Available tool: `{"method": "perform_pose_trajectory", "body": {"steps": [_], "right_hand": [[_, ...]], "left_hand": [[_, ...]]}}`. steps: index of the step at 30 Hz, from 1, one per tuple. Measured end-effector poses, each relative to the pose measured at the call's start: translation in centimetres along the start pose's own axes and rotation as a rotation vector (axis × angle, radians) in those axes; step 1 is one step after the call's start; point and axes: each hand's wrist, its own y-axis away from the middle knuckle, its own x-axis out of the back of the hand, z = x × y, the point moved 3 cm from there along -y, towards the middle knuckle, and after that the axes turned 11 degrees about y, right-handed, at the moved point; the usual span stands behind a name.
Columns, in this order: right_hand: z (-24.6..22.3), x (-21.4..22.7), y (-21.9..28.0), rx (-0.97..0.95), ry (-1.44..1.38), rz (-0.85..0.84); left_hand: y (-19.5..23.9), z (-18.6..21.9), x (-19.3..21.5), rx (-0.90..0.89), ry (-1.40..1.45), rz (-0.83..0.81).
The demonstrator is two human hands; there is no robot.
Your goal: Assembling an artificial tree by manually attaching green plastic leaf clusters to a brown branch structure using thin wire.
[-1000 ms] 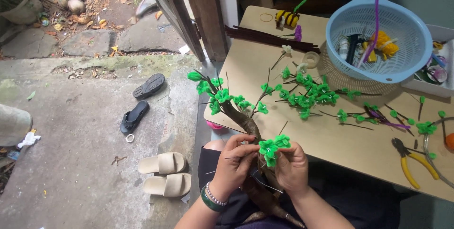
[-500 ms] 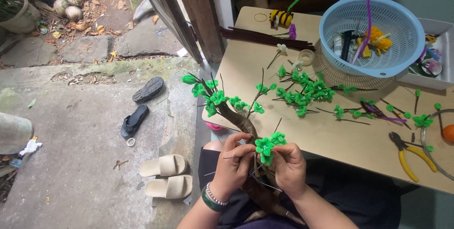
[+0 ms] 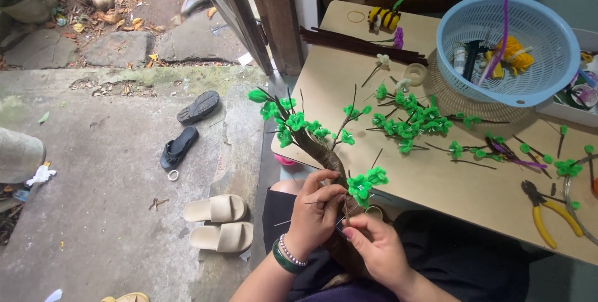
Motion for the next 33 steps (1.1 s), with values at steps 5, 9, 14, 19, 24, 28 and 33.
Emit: {"method": "perform_pose_trajectory", "body": {"steps": [5,9,14,19,24,28,33], "right_hand": [[-4.6,1.2,0.3,0.638,0.364,-0.023],[1.2,2.8,-1.9,0.35,0.188,-0.227],[4.7,2.5,-5.2,-0.2,-0.09,-0.123],[1.8,4.5,-7.6,-0.03,0.314,0.005],[-3.3,5.1,-9.3,0.103,0.503,-0.015],[-4.8,5.8,-10.5,0.373,0.678,-0.049],[-6.2,7.4,-13.1,0.486,0.687,-0.428]], "left_hand": [[0.2,0.2,0.3,-0.047,-0.005,0.005],[0.3,0.1,0.6,-0.049,0.025,-0.009],[0.3,0.2,0.8,-0.079,0.047,-0.07],[0.6,-0.5,1.4,-0.051,0.068,-0.139],[0.3,0.2,0.9,-0.09,0.08,-0.215],[0.1,0.2,0.4,-0.109,0.043,-0.236],[0.6,0.8,-0.3,-0.138,-0.006,-0.271]]}}
